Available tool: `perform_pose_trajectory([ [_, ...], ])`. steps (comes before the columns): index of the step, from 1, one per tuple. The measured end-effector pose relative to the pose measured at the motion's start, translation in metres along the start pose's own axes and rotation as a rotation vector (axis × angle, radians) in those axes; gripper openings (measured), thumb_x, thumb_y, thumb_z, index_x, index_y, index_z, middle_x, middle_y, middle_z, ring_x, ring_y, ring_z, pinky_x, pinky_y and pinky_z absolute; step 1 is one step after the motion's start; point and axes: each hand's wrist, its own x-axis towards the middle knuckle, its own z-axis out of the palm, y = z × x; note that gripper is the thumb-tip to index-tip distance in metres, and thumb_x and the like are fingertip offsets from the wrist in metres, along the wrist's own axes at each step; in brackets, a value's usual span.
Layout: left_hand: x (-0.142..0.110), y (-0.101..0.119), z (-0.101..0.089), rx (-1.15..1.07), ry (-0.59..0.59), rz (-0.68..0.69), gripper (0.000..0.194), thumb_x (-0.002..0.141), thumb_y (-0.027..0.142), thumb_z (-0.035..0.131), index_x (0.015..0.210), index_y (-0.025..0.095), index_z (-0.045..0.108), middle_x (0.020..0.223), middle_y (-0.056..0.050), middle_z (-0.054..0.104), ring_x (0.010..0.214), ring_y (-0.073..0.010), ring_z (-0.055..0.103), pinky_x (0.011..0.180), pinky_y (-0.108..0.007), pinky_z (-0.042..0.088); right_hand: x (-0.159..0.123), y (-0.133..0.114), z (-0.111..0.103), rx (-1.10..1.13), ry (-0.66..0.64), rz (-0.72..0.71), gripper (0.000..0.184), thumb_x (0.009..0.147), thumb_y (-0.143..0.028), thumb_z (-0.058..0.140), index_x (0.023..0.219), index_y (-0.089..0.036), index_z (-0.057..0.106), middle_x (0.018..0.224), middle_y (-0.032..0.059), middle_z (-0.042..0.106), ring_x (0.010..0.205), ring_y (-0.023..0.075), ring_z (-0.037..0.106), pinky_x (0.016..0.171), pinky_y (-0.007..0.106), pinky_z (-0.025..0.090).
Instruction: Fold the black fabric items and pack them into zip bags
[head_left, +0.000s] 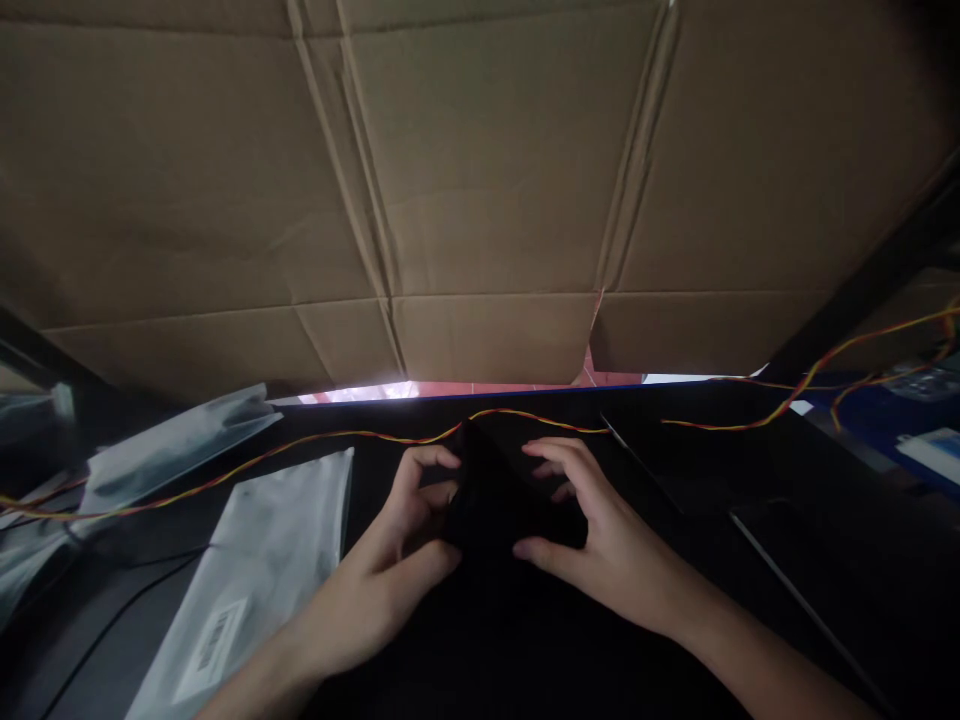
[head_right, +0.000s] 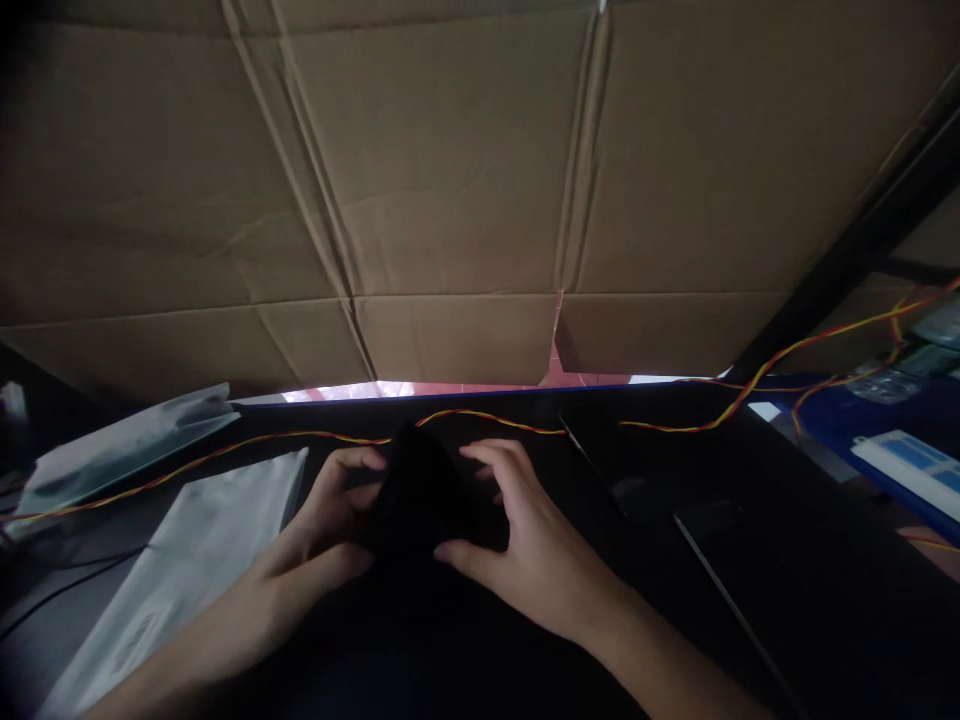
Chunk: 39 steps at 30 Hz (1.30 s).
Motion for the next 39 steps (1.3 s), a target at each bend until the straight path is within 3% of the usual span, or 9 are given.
perform_pose_trajectory([
  [4,0.004,0.000,-0.009,-0.093,0.013,-0.052,0.076,0.084,0.018,0.055,0.152,0.043,0.032,0.121,0.000,0.074,0.101,-0.0238,0.074,0.089,-0.040,0.059,0.003,0.000,-0.008,0.112,-0.081,0.144,0.047,0.095,-0.020,0.070,0.139,-0.034,0.057,0.119,0.0012,0.065,0.097,0.0186,0.067,0.090,0.042,0.058],
  [7,0.003,-0.001,-0.013,0.054,0.077,0.012,0.058,0.093,0.024,0.056,0.149,0.038,0.046,0.124,-0.003,0.075,0.108,-0.0266,0.075,0.095,-0.042,0.060,0.004,-0.006,-0.019,0.154,-0.111,0.168,0.035,0.092,-0.010,0.061,0.121,-0.031,0.065,0.100,-0.0026,0.061,0.089,0.0158,0.062,0.084,0.036,0.054],
  [11,-0.005,0.004,-0.015,0.523,0.209,0.347,0.030,0.099,0.022,0.062,0.127,0.032,0.063,0.100,0.000,0.073,0.087,-0.0180,0.071,0.073,-0.026,0.056,0.003,-0.015,-0.029,0.059,-0.078,0.149,0.028,0.087,-0.003,0.053,0.098,-0.028,0.063,0.087,-0.0042,0.057,0.078,0.0142,0.054,0.069,0.031,0.044],
  [15,-0.007,0.008,-0.015,0.865,0.043,0.582,0.046,0.093,0.016,0.069,0.135,0.033,0.059,0.092,0.003,0.067,0.074,-0.0141,0.064,0.067,-0.024,0.052,0.006,-0.013,-0.031,-0.112,-0.007,0.021,0.024,0.085,-0.001,0.049,0.081,-0.025,0.052,0.076,-0.0046,0.052,0.069,0.0141,0.048,0.061,0.032,0.036],
  [20,-0.001,0.001,-0.011,1.024,-0.118,0.329,0.078,0.082,0.019,0.075,0.155,0.032,0.050,0.133,-0.009,0.068,0.115,-0.0317,0.069,0.099,-0.048,0.060,0.011,-0.009,-0.034,-0.226,0.280,-0.171,0.024,0.087,-0.002,0.048,0.079,-0.025,0.047,0.079,-0.0025,0.049,0.072,0.0166,0.048,0.065,0.035,0.038],
  [24,-0.014,0.008,-0.027,0.696,-0.247,0.115,0.073,0.078,0.009,0.058,0.146,0.035,0.061,0.135,-0.004,0.074,0.118,-0.0297,0.073,0.099,-0.042,0.063,0.007,-0.018,-0.040,-0.243,0.432,-0.320,0.024,0.088,-0.003,0.048,0.081,-0.026,0.049,0.080,-0.0015,0.050,0.071,0.0177,0.049,0.065,0.036,0.038],
  [28,-0.018,0.021,-0.046,0.368,-0.265,-0.068,0.063,0.088,0.017,0.057,0.148,0.036,0.059,0.136,-0.003,0.075,0.117,-0.0278,0.076,0.092,-0.036,0.065,0.002,-0.019,-0.046,-0.226,0.280,-0.266,0.025,0.089,-0.004,0.046,0.078,-0.026,0.049,0.074,-0.0027,0.049,0.064,0.0164,0.047,0.060,0.035,0.036],
  [35,0.009,0.002,-0.041,1.014,-0.020,0.203,0.059,0.096,0.026,0.066,0.153,0.030,0.054,0.154,-0.010,0.058,0.142,-0.0325,0.057,0.121,-0.056,0.048,0.010,0.010,-0.038,-0.609,0.119,-0.077,0.022,0.101,-0.013,0.049,0.110,-0.026,0.065,0.113,0.0065,0.068,0.106,0.0275,0.065,0.095,0.050,0.053],
  [39,0.004,0.004,-0.039,1.105,-0.164,0.140,0.073,0.080,0.033,0.089,0.148,0.037,0.062,0.145,-0.007,0.063,0.134,-0.0359,0.060,0.113,-0.056,0.055,0.007,0.002,-0.034,-0.556,-0.124,-0.148,0.027,0.094,-0.041,0.079,0.119,-0.033,0.073,0.140,0.0067,0.064,0.131,0.0356,0.058,0.106,0.058,0.052],
])
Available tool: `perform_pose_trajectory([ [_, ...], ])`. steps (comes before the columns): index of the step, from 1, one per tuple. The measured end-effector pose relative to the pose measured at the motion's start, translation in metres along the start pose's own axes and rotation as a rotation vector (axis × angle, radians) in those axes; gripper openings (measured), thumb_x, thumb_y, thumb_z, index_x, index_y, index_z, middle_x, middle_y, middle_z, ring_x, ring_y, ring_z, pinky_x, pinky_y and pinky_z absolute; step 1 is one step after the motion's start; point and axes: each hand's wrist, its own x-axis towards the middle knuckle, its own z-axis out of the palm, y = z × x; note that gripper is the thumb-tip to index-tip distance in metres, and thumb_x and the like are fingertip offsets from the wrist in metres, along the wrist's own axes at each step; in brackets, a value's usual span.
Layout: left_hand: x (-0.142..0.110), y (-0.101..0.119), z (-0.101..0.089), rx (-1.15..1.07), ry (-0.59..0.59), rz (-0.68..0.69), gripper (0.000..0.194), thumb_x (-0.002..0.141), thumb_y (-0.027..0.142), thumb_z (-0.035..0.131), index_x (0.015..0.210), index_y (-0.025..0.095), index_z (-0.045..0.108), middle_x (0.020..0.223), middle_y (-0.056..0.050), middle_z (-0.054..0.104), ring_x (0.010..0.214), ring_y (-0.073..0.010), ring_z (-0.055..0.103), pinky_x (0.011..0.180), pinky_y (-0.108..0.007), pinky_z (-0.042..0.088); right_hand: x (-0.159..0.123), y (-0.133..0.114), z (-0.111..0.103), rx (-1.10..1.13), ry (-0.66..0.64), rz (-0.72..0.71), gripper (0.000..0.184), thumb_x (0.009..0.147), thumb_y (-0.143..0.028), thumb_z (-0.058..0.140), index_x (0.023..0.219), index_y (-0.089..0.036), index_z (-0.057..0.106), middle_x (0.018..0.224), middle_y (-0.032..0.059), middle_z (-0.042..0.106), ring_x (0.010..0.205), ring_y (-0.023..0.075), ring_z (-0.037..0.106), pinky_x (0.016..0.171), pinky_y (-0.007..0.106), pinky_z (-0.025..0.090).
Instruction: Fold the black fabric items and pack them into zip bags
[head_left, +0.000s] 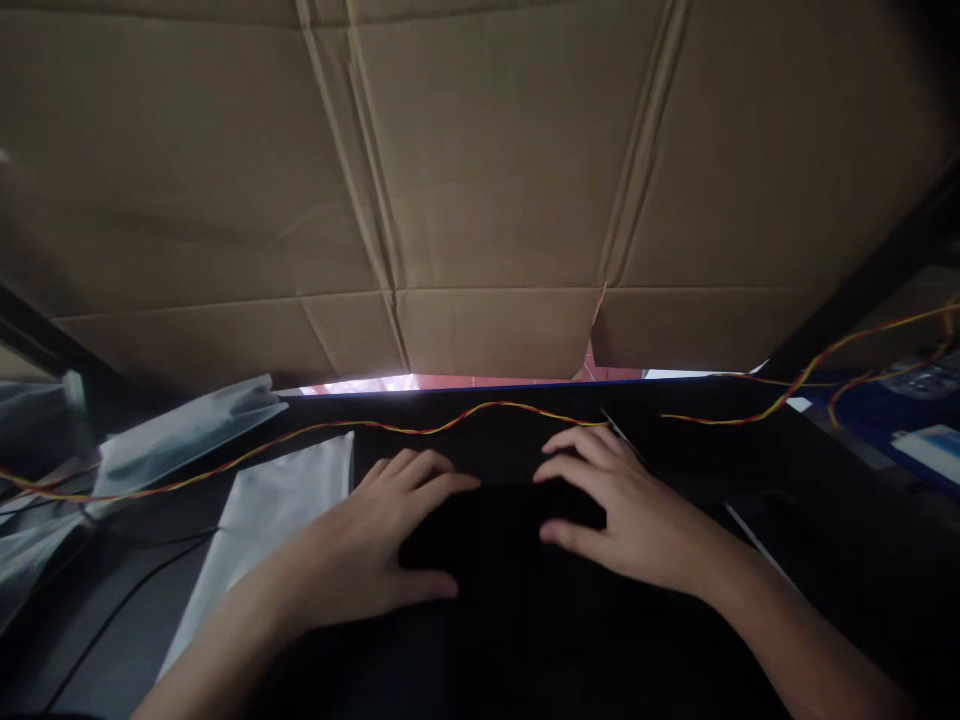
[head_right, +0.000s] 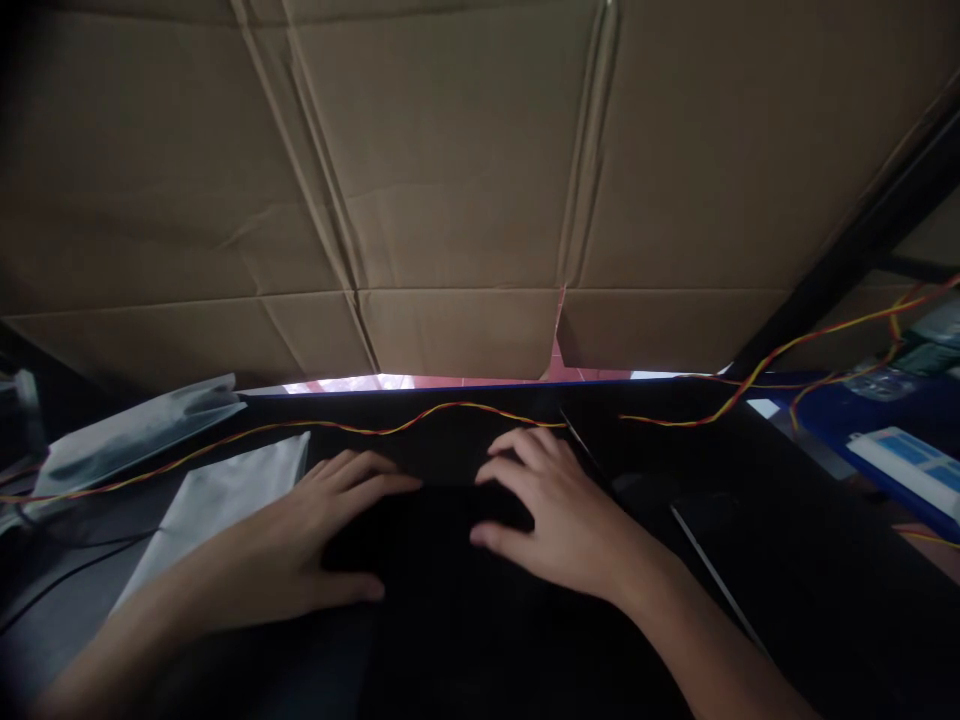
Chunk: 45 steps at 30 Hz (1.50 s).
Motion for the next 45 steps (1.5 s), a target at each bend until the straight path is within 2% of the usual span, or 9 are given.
perform_pose_trajectory([
  [3,-0.008,-0.001,-0.011,-0.079,-0.114,-0.053,0.064,0.082,0.024,0.083,0.143,0.037,0.067,0.144,-0.005,0.067,0.130,-0.0321,0.066,0.113,-0.051,0.055,-0.002,-0.006,-0.006,0.056,-0.146,-0.023,0.006,0.095,-0.033,0.080,0.099,-0.032,0.076,0.130,0.0027,0.071,0.122,0.0317,0.064,0.101,0.052,0.054],
  [8,-0.010,-0.009,-0.027,-0.269,-0.113,-0.082,0.046,0.100,0.021,0.056,0.143,0.037,0.064,0.135,0.002,0.076,0.121,-0.0220,0.073,0.105,-0.036,0.059,0.001,-0.002,-0.011,0.193,-0.108,0.147,0.016,0.110,-0.033,0.056,0.098,-0.030,0.066,0.087,-0.0025,0.072,0.078,0.0195,0.068,0.072,0.035,0.052],
  [16,0.009,-0.017,-0.002,0.438,0.364,-0.064,0.034,0.105,0.029,0.059,0.137,0.023,0.067,0.124,-0.014,0.070,0.111,-0.0356,0.066,0.098,-0.055,0.054,0.007,0.017,0.004,-0.271,0.414,0.035,0.019,0.103,-0.021,0.063,0.121,-0.025,0.069,0.119,0.0100,0.070,0.105,0.0326,0.064,0.096,0.054,0.052],
  [20,0.010,-0.004,0.006,0.415,0.195,0.137,0.034,0.110,0.018,0.043,0.123,0.025,0.074,0.108,-0.009,0.069,0.097,-0.0273,0.066,0.087,-0.043,0.054,0.007,0.012,0.004,-0.336,0.424,-0.023,0.019,0.108,-0.021,0.058,0.118,-0.024,0.073,0.109,0.0100,0.070,0.098,0.0299,0.064,0.095,0.053,0.053],
  [28,-0.004,-0.025,-0.009,-0.013,-0.049,0.000,0.042,0.094,0.041,0.079,0.134,0.034,0.071,0.132,-0.006,0.067,0.118,-0.0288,0.066,0.104,-0.043,0.056,0.005,0.028,0.015,-0.108,0.118,-0.050,0.027,0.108,-0.024,0.056,0.121,-0.032,0.078,0.126,0.0030,0.078,0.119,0.0299,0.069,0.104,0.056,0.052],
  [34,-0.016,-0.029,-0.032,-0.104,-0.078,-0.072,0.036,0.086,0.044,0.085,0.120,0.034,0.076,0.126,-0.003,0.068,0.113,-0.0260,0.068,0.096,-0.034,0.057,0.010,0.042,0.001,-0.039,0.479,0.092,0.026,0.108,-0.022,0.049,0.119,-0.025,0.073,0.121,0.0102,0.072,0.115,0.0294,0.068,0.098,0.051,0.055],
  [38,-0.017,-0.031,-0.031,-0.140,-0.276,-0.145,0.017,0.091,0.045,0.078,0.091,0.028,0.079,0.104,-0.001,0.073,0.095,-0.0212,0.071,0.083,-0.029,0.055,0.011,0.042,-0.010,0.056,0.637,0.173,0.020,0.107,-0.029,0.054,0.111,-0.024,0.073,0.115,0.0110,0.068,0.097,0.0258,0.069,0.076,0.040,0.057],
  [42,-0.018,-0.034,-0.030,-0.155,-0.308,-0.179,0.043,0.099,0.058,0.067,0.077,0.022,0.076,0.089,-0.002,0.071,0.072,-0.0158,0.066,0.065,-0.026,0.049,0.010,0.032,-0.011,0.073,0.493,0.143,0.016,0.107,-0.031,0.059,0.109,-0.025,0.074,0.105,0.0063,0.071,0.085,0.0202,0.070,0.067,0.033,0.055],
  [45,-0.024,-0.029,-0.035,-0.177,-0.272,-0.122,0.047,0.103,0.057,0.060,0.076,0.024,0.077,0.090,-0.002,0.073,0.073,-0.0150,0.067,0.069,-0.026,0.051,0.008,0.027,-0.008,-0.042,0.221,0.055,0.019,0.108,-0.027,0.059,0.103,-0.027,0.077,0.103,0.0018,0.076,0.093,0.0195,0.072,0.084,0.036,0.058],
])
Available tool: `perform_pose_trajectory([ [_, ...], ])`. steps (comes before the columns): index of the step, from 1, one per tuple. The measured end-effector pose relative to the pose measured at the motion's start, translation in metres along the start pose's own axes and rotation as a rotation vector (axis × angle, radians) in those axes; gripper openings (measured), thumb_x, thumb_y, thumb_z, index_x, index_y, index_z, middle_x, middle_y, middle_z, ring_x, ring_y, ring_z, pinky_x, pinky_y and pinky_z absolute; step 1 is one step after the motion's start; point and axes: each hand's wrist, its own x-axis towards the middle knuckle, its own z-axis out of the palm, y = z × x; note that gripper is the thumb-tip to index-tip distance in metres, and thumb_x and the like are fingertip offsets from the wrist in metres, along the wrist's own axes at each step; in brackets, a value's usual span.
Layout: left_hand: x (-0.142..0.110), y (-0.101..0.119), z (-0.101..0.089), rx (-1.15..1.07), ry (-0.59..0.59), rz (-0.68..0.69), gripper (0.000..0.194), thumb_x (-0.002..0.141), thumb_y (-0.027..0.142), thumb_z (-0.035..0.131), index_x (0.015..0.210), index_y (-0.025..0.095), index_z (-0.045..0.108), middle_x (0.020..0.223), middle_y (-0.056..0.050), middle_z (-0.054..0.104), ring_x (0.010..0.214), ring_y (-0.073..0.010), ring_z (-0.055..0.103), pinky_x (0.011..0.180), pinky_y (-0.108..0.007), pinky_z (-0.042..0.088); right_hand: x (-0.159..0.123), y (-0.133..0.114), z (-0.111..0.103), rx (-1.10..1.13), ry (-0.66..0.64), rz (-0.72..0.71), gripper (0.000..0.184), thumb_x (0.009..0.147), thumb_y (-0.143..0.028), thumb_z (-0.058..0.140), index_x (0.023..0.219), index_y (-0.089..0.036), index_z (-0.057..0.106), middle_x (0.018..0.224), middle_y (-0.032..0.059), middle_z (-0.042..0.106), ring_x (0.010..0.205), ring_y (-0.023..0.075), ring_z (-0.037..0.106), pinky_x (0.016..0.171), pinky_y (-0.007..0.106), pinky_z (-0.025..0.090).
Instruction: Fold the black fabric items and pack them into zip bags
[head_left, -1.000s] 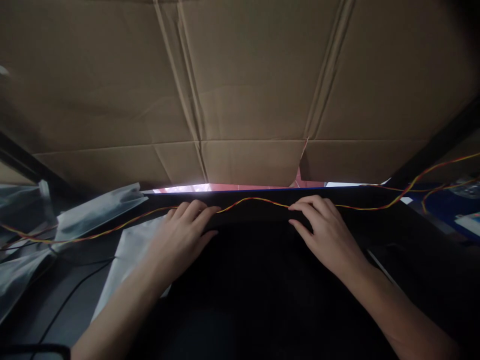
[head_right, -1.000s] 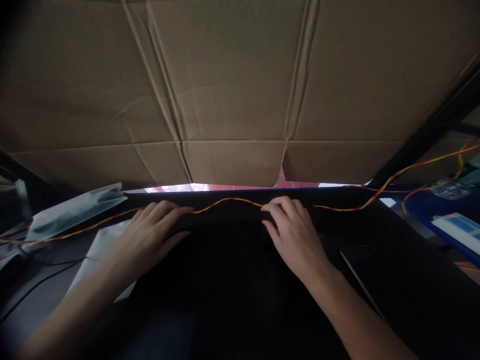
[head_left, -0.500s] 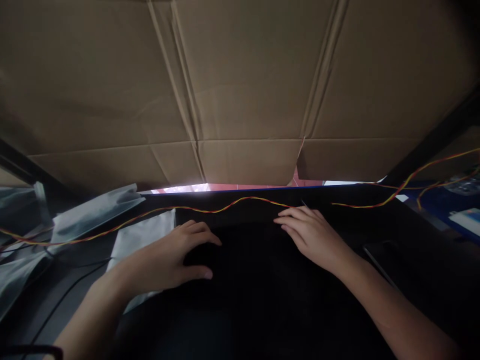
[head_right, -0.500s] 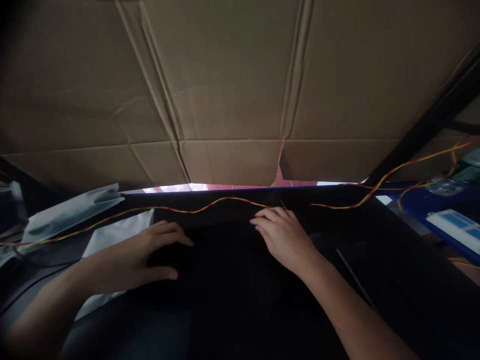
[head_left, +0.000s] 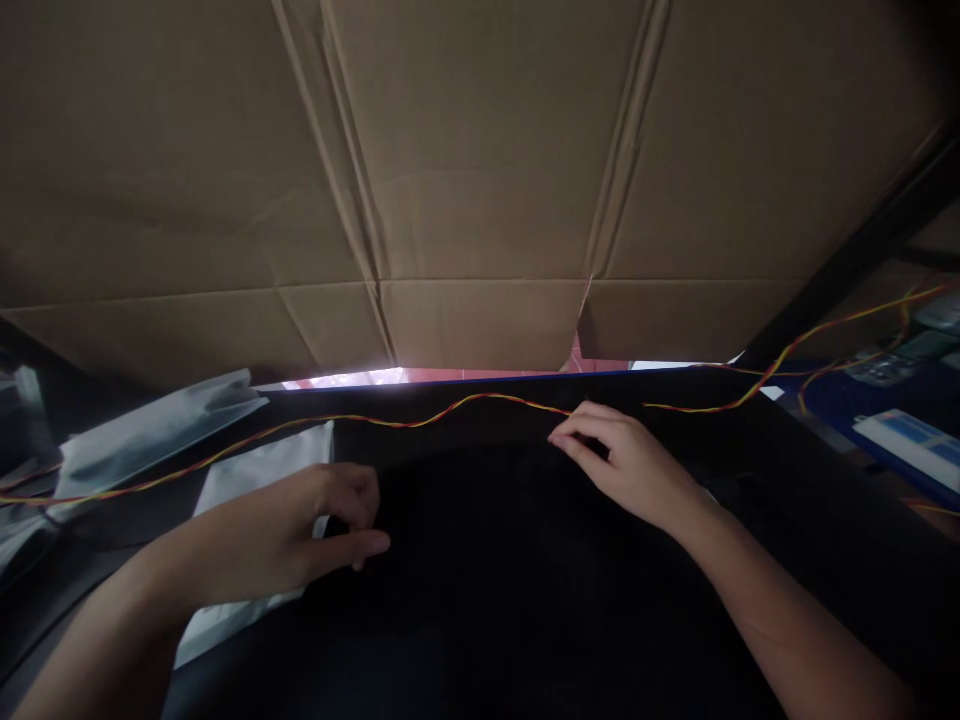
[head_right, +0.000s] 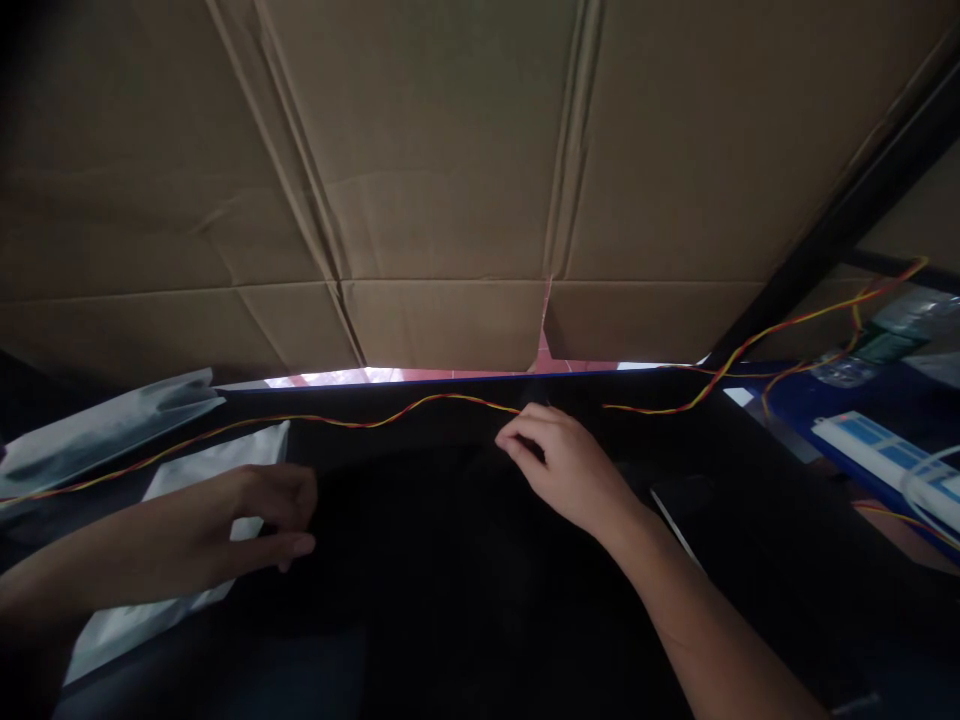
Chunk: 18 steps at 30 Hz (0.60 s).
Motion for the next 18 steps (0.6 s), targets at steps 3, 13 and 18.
perform_pose_trajectory([
  [3,-0.011,0.012,-0.003,-0.067,-0.021,-0.105,0.035,0.098,0.057,0.063,0.091,0.029,0.083,0.098,-0.003,0.080,0.084,-0.0205,0.076,0.074,-0.027,0.057,-0.003,0.007,0.007,-0.118,-0.080,-0.045,0.019,0.106,-0.023,0.062,0.103,-0.028,0.080,0.113,0.0024,0.080,0.111,0.0268,0.073,0.099,0.051,0.055],
  [13,-0.017,0.037,-0.008,-0.346,-0.342,-0.293,0.037,0.097,0.054,0.059,0.103,0.024,0.079,0.073,-0.004,0.076,0.054,-0.0142,0.069,0.053,-0.019,0.048,-0.004,0.015,0.022,-0.202,0.081,-0.033,0.031,0.106,-0.018,0.053,0.121,-0.022,0.079,0.144,0.0110,0.071,0.133,0.0346,0.064,0.111,0.060,0.054],
  [18,-0.004,0.023,-0.002,-0.175,-0.186,-0.194,0.027,0.093,0.052,0.070,0.096,0.027,0.078,0.083,0.000,0.075,0.075,-0.0170,0.072,0.063,-0.022,0.051,-0.006,-0.008,0.016,-0.028,-0.088,-0.125,0.027,0.110,-0.034,0.057,0.128,-0.029,0.077,0.145,0.0066,0.070,0.137,0.0283,0.063,0.118,0.053,0.053],
])
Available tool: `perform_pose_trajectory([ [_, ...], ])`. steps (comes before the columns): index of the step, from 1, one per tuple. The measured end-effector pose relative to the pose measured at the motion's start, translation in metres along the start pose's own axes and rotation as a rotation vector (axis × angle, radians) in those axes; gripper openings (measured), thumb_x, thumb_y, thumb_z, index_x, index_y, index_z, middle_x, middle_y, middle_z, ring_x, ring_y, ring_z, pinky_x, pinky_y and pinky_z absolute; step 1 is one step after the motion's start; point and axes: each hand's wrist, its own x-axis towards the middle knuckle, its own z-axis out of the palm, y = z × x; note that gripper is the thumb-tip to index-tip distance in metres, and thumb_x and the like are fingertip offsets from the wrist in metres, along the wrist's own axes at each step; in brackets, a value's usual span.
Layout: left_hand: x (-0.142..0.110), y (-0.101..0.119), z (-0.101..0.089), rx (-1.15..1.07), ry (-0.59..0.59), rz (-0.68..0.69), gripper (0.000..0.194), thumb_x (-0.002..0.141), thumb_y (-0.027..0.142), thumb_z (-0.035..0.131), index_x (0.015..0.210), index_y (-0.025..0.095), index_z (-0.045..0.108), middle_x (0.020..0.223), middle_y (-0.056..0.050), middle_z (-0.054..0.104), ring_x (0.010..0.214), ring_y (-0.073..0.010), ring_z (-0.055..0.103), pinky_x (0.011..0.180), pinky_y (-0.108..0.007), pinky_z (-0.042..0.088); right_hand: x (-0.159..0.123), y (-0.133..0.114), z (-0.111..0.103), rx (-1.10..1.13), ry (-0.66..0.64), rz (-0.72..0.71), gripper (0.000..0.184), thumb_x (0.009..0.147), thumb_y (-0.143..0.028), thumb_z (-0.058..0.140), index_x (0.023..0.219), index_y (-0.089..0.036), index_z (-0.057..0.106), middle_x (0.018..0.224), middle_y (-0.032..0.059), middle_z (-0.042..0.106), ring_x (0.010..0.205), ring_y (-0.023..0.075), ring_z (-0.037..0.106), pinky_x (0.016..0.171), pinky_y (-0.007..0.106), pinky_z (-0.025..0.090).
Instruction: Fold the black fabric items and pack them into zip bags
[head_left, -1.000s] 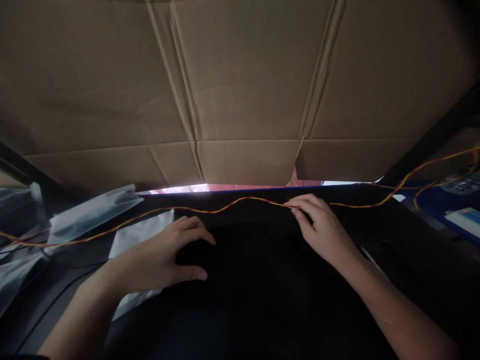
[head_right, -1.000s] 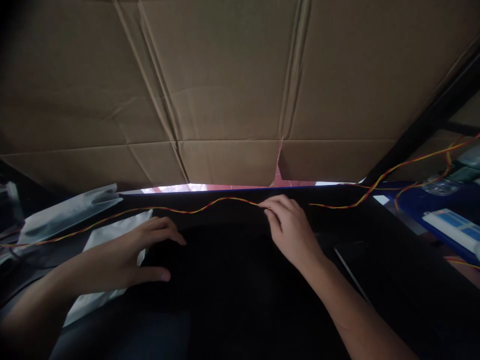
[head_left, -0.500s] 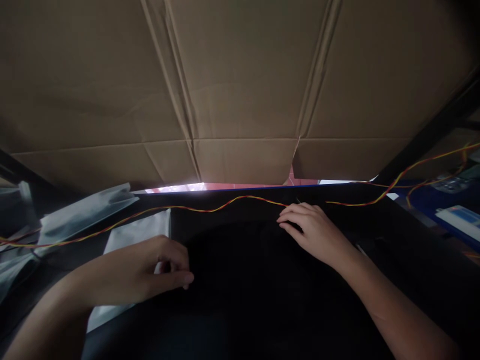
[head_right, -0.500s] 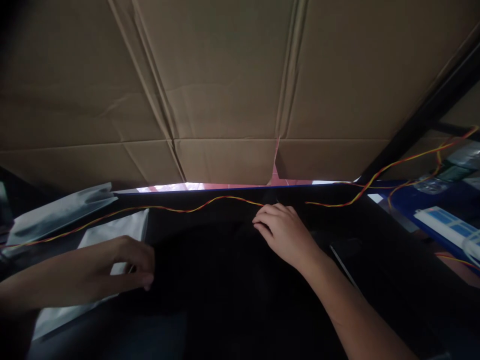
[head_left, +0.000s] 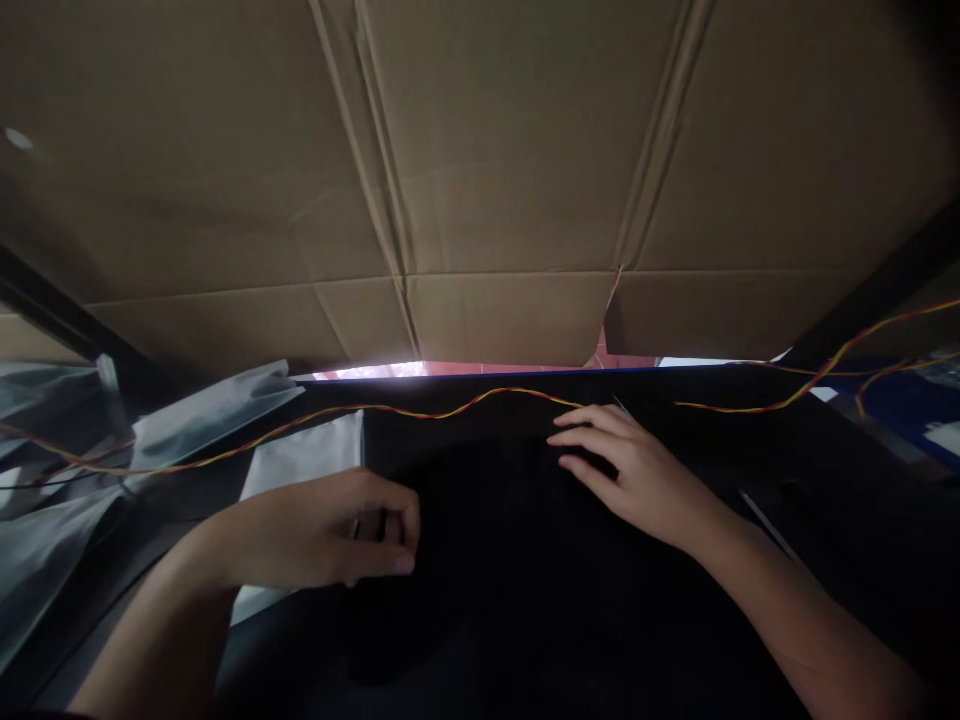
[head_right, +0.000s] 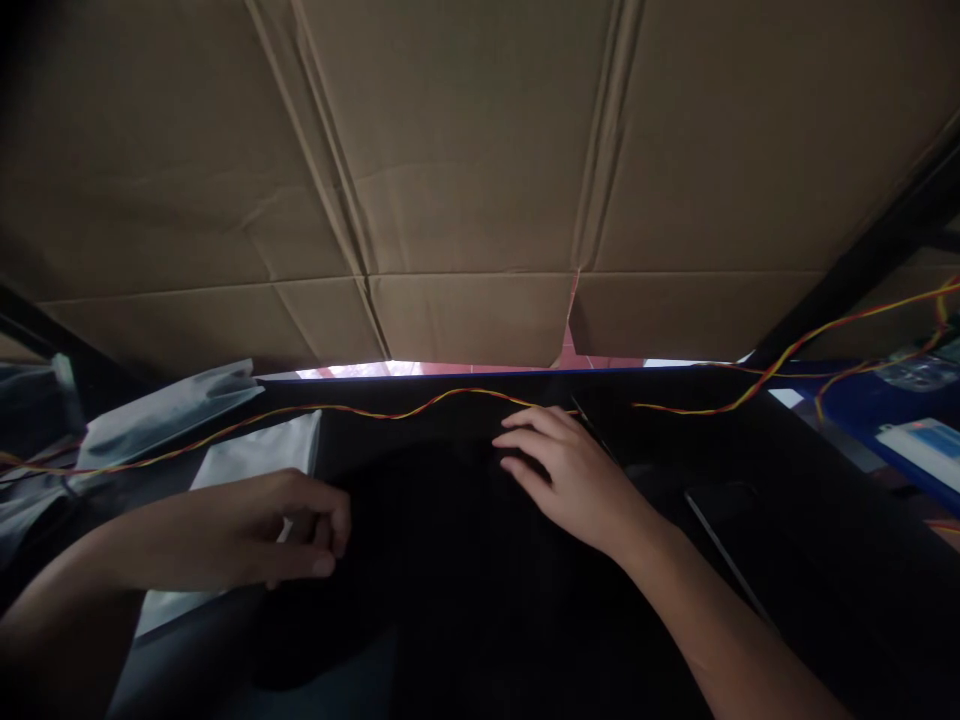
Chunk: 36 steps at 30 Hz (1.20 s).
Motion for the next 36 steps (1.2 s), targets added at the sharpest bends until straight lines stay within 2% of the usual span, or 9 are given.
perform_pose_trajectory([
  [4,0.012,-0.008,0.006,0.178,0.004,-0.147,0.013,0.078,0.038,0.081,0.081,0.025,0.077,0.079,0.002,0.075,0.074,-0.0180,0.070,0.058,-0.024,0.041,-0.009,0.003,0.005,0.048,-0.291,0.052,0.045,0.109,-0.051,0.058,0.152,-0.039,0.064,0.169,0.0011,0.051,0.159,0.0334,0.042,0.125,0.062,0.045],
  [7,0.013,-0.011,0.004,0.194,0.037,-0.130,0.016,0.084,0.042,0.075,0.083,0.026,0.077,0.080,0.002,0.075,0.073,-0.0185,0.069,0.059,-0.026,0.042,-0.011,0.011,0.006,0.050,-0.358,0.101,0.047,0.109,-0.053,0.057,0.155,-0.043,0.060,0.172,-0.0010,0.048,0.161,0.0332,0.039,0.126,0.063,0.042],
  [11,0.013,-0.012,-0.005,0.215,0.250,0.032,0.032,0.099,0.052,0.056,0.098,0.027,0.076,0.081,0.001,0.073,0.072,-0.0184,0.066,0.064,-0.029,0.046,-0.007,0.017,0.002,-0.023,-0.229,0.083,0.037,0.109,-0.045,0.056,0.141,-0.036,0.072,0.164,0.0022,0.058,0.155,0.0318,0.048,0.128,0.061,0.040],
  [15,0.022,-0.024,-0.009,0.368,0.513,0.082,0.029,0.094,0.047,0.062,0.114,0.027,0.071,0.104,-0.003,0.076,0.087,-0.0221,0.071,0.075,-0.033,0.052,-0.007,0.027,0.002,-0.151,-0.059,0.148,0.042,0.108,-0.041,0.055,0.146,-0.027,0.068,0.157,0.0095,0.063,0.148,0.0350,0.055,0.122,0.064,0.046],
  [21,0.020,-0.053,-0.010,0.443,0.476,0.027,0.026,0.092,0.031,0.050,0.103,0.027,0.073,0.104,-0.006,0.080,0.092,-0.0265,0.076,0.081,-0.039,0.059,-0.010,0.042,-0.002,-0.219,-0.030,0.201,0.028,0.103,-0.033,0.057,0.120,-0.023,0.077,0.128,0.0115,0.077,0.125,0.0392,0.067,0.102,0.063,0.055],
  [25,0.018,-0.050,-0.009,0.442,0.527,0.114,0.050,0.086,0.030,0.058,0.134,0.027,0.067,0.132,-0.007,0.076,0.114,-0.0283,0.075,0.097,-0.041,0.062,-0.005,0.031,-0.012,-0.180,-0.033,0.189,0.021,0.106,-0.033,0.054,0.103,-0.027,0.074,0.110,0.0063,0.078,0.107,0.0317,0.072,0.095,0.052,0.058],
  [28,0.032,-0.039,-0.003,0.475,0.645,0.223,0.055,0.094,0.036,0.060,0.149,0.029,0.060,0.149,-0.007,0.068,0.131,-0.0306,0.068,0.111,-0.046,0.056,-0.003,0.025,-0.014,-0.150,-0.019,0.198,0.020,0.108,-0.035,0.053,0.106,-0.027,0.072,0.110,0.0059,0.078,0.107,0.0297,0.073,0.095,0.048,0.057],
  [32,0.049,-0.028,0.001,0.534,0.694,0.257,0.030,0.100,0.027,0.053,0.121,0.030,0.074,0.124,-0.004,0.077,0.114,-0.0272,0.072,0.100,-0.043,0.056,-0.004,0.030,-0.014,-0.161,-0.051,0.159,0.017,0.104,-0.036,0.062,0.116,-0.029,0.073,0.118,0.0063,0.079,0.116,0.0338,0.071,0.098,0.052,0.055],
  [36,0.038,-0.022,-0.007,0.532,0.782,0.254,0.021,0.094,0.019,0.050,0.100,0.022,0.070,0.105,-0.006,0.071,0.094,-0.0239,0.069,0.083,-0.037,0.053,-0.003,0.035,-0.026,-0.199,0.002,0.135,0.009,0.101,-0.029,0.061,0.100,-0.028,0.070,0.107,0.0060,0.077,0.105,0.0326,0.069,0.093,0.052,0.052],
])
